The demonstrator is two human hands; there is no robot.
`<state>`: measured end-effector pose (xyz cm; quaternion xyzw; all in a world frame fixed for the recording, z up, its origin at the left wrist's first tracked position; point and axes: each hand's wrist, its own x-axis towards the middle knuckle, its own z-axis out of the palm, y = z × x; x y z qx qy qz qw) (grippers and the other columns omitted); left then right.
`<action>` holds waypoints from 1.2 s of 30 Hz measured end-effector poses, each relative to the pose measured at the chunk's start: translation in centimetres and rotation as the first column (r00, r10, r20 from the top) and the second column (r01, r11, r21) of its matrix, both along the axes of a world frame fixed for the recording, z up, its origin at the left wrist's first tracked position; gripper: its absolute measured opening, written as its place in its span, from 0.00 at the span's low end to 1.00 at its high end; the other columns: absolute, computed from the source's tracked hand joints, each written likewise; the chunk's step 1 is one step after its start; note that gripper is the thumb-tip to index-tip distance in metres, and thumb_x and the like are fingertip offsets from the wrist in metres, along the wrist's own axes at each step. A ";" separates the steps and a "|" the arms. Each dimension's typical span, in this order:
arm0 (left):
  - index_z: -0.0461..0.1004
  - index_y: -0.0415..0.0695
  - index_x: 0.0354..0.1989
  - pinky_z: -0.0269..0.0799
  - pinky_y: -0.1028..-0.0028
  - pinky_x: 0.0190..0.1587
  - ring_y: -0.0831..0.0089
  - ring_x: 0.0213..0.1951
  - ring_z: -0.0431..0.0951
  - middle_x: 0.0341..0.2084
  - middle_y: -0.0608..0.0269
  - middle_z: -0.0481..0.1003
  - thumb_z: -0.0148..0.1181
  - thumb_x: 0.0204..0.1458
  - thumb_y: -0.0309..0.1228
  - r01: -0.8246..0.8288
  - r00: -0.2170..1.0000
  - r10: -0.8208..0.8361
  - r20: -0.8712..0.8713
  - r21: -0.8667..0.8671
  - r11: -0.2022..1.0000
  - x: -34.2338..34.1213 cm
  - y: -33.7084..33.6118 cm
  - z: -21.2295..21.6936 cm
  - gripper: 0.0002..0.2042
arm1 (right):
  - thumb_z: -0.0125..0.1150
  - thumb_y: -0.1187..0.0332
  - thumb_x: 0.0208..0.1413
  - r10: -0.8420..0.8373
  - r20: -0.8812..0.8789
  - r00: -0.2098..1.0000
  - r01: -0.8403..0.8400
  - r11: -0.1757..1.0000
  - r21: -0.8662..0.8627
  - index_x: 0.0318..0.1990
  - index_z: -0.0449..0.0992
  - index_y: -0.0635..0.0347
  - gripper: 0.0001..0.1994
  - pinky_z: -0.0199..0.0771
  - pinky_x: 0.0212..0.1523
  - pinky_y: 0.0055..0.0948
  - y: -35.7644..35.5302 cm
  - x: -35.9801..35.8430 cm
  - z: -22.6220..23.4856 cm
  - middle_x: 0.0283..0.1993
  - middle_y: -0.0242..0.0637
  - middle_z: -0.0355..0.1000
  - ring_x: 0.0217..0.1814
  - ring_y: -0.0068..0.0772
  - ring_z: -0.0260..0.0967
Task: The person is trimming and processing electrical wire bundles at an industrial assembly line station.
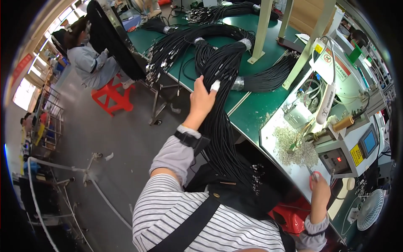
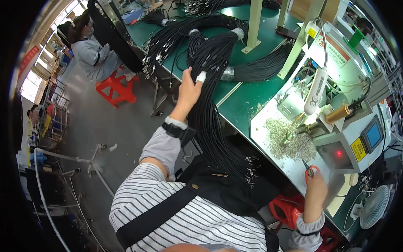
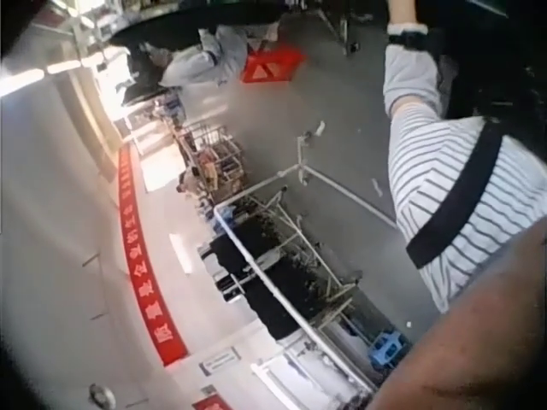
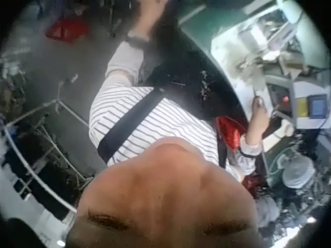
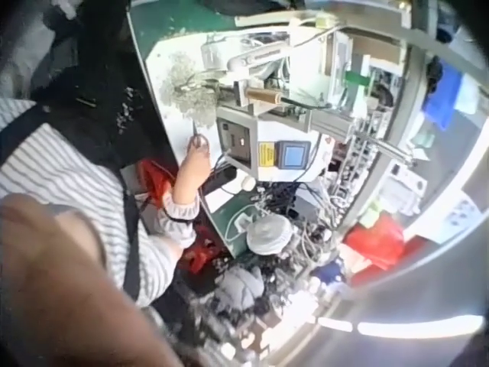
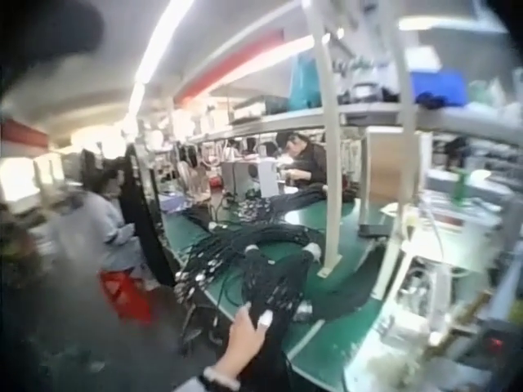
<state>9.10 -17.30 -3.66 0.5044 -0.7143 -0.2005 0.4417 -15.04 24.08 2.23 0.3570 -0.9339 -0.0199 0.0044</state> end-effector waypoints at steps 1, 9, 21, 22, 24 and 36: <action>0.63 0.42 0.48 0.65 0.63 0.43 0.53 0.42 0.70 0.37 0.48 0.70 0.53 0.48 0.38 0.095 0.995 -0.094 -0.012 0.137 0.986 1.1 -1.1 0.9 0.20 | 0.51 0.66 0.49 0.021 -0.034 0.999 -0.019 0.999 0.049 0.35 0.71 0.63 0.10 0.66 0.28 0.41 -0.7 0.8 0.6 0.28 0.48 0.70 0.30 0.50 0.69; 0.74 0.45 0.36 0.68 0.69 0.40 0.62 0.38 0.74 0.33 0.57 0.74 0.58 0.42 0.34 0.219 0.975 -0.222 0.013 -0.227 0.949 1.0 -11.3 5.3 0.12 | 0.51 0.66 0.53 0.552 0.794 0.254 0.072 0.808 -0.585 0.47 0.68 0.66 0.16 0.69 0.40 0.28 -14.3 11.8 0.4 0.42 0.45 0.71 0.39 0.35 0.70; 0.72 0.34 0.40 0.54 0.62 0.52 0.51 0.49 0.67 0.41 0.46 0.71 0.38 0.47 0.59 0.588 0.682 -0.684 0.259 0.361 0.724 -6.1 -14.1 6.7 0.34 | 0.48 0.47 0.53 0.748 0.659 -0.083 0.726 0.498 -0.474 0.55 0.54 0.74 0.35 0.51 0.59 0.30 -42.9 4.9 -3.4 0.56 0.49 0.55 0.59 0.37 0.52; 0.72 0.34 0.40 0.55 0.63 0.52 0.51 0.49 0.66 0.39 0.45 0.72 0.39 0.47 0.59 0.614 0.681 -0.703 0.205 0.363 0.700 -6.1 -13.9 6.5 0.34 | 0.49 0.46 0.51 0.720 0.662 -0.206 0.646 0.608 -0.461 0.52 0.57 0.74 0.35 0.56 0.56 0.29 -43.0 4.1 -3.0 0.51 0.47 0.61 0.54 0.36 0.58; 0.71 0.36 0.39 0.57 0.67 0.51 0.51 0.51 0.63 0.42 0.43 0.69 0.46 0.46 0.56 0.605 0.759 -0.639 0.125 0.227 0.763 -3.3 -11.8 6.7 0.30 | 0.53 0.44 0.47 0.621 0.687 -0.377 0.579 0.737 -0.348 0.47 0.64 0.71 0.34 0.65 0.48 0.29 -43.6 4.1 -3.1 0.43 0.43 0.69 0.45 0.34 0.66; 0.48 0.34 0.57 0.60 0.67 0.53 0.57 0.50 0.66 0.48 0.45 0.65 0.70 0.30 0.33 0.459 0.815 -0.234 -0.531 0.344 0.819 4.8 2.7 1.6 0.45 | 0.58 0.59 0.48 0.808 0.581 -0.096 0.740 0.449 -0.502 0.38 0.70 0.62 0.16 0.72 0.35 0.25 -44.0 15.0 5.5 0.32 0.34 0.72 0.31 0.28 0.70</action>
